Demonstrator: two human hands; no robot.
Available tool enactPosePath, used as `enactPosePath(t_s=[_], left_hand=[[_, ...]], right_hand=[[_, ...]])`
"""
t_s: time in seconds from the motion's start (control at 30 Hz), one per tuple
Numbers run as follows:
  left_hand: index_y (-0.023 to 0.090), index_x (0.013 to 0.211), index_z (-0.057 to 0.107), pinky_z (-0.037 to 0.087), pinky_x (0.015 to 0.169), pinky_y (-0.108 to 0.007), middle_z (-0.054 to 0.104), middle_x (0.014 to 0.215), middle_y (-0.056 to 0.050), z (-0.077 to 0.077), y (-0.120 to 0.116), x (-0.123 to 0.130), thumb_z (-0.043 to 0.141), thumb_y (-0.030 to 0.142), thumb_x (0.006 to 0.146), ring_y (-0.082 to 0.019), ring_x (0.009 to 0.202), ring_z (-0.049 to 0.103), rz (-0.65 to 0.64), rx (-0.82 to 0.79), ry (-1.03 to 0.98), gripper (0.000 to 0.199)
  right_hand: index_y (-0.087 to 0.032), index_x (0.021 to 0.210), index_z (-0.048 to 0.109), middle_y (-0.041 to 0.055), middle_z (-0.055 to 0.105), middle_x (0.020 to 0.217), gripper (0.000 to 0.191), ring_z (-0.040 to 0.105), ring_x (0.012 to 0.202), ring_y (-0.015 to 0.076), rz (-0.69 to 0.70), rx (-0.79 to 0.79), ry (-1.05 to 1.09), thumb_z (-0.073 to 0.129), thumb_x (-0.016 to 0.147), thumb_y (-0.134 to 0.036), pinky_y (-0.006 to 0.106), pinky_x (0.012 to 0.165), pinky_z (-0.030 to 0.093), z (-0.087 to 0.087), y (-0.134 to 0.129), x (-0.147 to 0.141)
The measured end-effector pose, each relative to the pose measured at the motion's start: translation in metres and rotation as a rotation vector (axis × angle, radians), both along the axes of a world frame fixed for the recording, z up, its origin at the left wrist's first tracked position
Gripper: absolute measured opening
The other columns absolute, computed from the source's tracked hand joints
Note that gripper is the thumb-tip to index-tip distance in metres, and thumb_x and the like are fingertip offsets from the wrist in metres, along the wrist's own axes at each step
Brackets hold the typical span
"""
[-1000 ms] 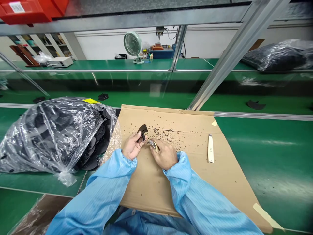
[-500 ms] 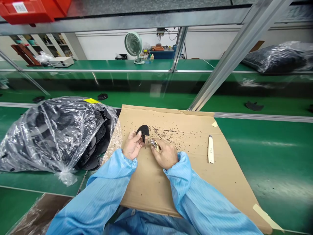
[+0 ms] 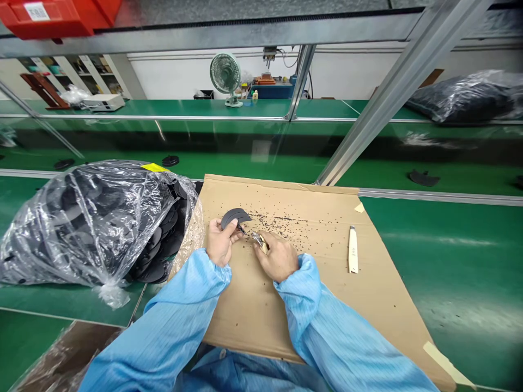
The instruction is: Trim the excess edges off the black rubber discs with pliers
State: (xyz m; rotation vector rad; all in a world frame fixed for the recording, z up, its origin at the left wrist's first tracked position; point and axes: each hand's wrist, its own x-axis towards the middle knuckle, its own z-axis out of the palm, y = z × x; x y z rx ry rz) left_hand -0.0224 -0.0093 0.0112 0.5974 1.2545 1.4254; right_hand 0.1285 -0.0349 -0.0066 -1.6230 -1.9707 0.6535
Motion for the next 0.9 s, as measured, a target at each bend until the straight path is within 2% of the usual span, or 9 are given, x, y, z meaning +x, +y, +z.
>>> enactPosePath(t_s=[0.13,0.27,0.37,0.47,0.63,0.9], left_hand=[[0.019,0.091,0.042,0.05,0.061,-0.025,0.062,0.086,-0.002,0.0,0.0,-0.002,0.078,0.026,0.066,-0.015,0.071,0.064,-0.039,0.015,-0.043,0.044],[0.018,0.105,0.053,0.042,0.051,-0.021,0.062,0.088,-0.003,0.003,0.001,-0.008,0.071,0.019,0.072,-0.011,0.062,0.058,-0.101,-0.033,-0.18,0.038],[0.018,0.106,0.056,0.036,0.046,-0.02,0.057,0.076,-0.001,0.006,0.001,-0.011,0.065,0.014,0.073,-0.01,0.052,0.051,-0.197,-0.157,-0.286,0.034],[0.016,0.102,0.059,0.032,0.045,-0.02,0.053,0.07,-0.001,0.007,-0.001,-0.012,0.063,0.014,0.074,-0.009,0.048,0.045,-0.338,-0.19,-0.356,0.028],[0.015,0.1,0.063,0.028,0.043,-0.02,0.05,0.067,-0.001,0.008,-0.003,-0.013,0.066,0.018,0.074,-0.007,0.044,0.039,-0.441,-0.19,-0.351,0.026],[0.015,0.099,0.064,0.027,0.039,-0.016,0.051,0.065,0.0,0.008,-0.003,-0.014,0.074,0.025,0.067,-0.006,0.043,0.041,-0.478,-0.21,-0.281,0.034]], right_hand=[[-0.023,0.109,0.063,0.0033,0.066,0.098,0.025,0.06,0.091,0.0215,-0.022,0.02,0.041,0.058,0.085,-0.027,0.029,0.075,0.045,0.0,0.0,0.001],[-0.022,0.106,0.064,0.0036,0.066,0.098,0.023,0.06,0.089,0.0207,-0.056,0.109,0.139,0.056,0.085,-0.028,0.029,0.076,0.045,-0.001,-0.001,0.001],[-0.021,0.108,0.063,0.0043,0.066,0.097,0.025,0.06,0.089,0.0204,0.038,0.155,0.189,0.056,0.085,-0.027,0.029,0.08,0.045,-0.003,-0.001,0.001],[-0.019,0.111,0.062,0.0053,0.066,0.099,0.028,0.06,0.091,0.0201,0.152,0.173,0.207,0.055,0.085,-0.027,0.03,0.082,0.045,-0.003,-0.003,0.0],[-0.018,0.112,0.062,0.0056,0.065,0.097,0.028,0.06,0.089,0.0192,0.219,0.167,0.228,0.053,0.086,-0.025,0.028,0.081,0.046,0.0,-0.004,0.0],[-0.021,0.116,0.061,0.004,0.066,0.097,0.03,0.061,0.088,0.0198,0.281,0.083,0.137,0.054,0.086,-0.026,0.028,0.079,0.045,0.002,-0.006,0.002]])
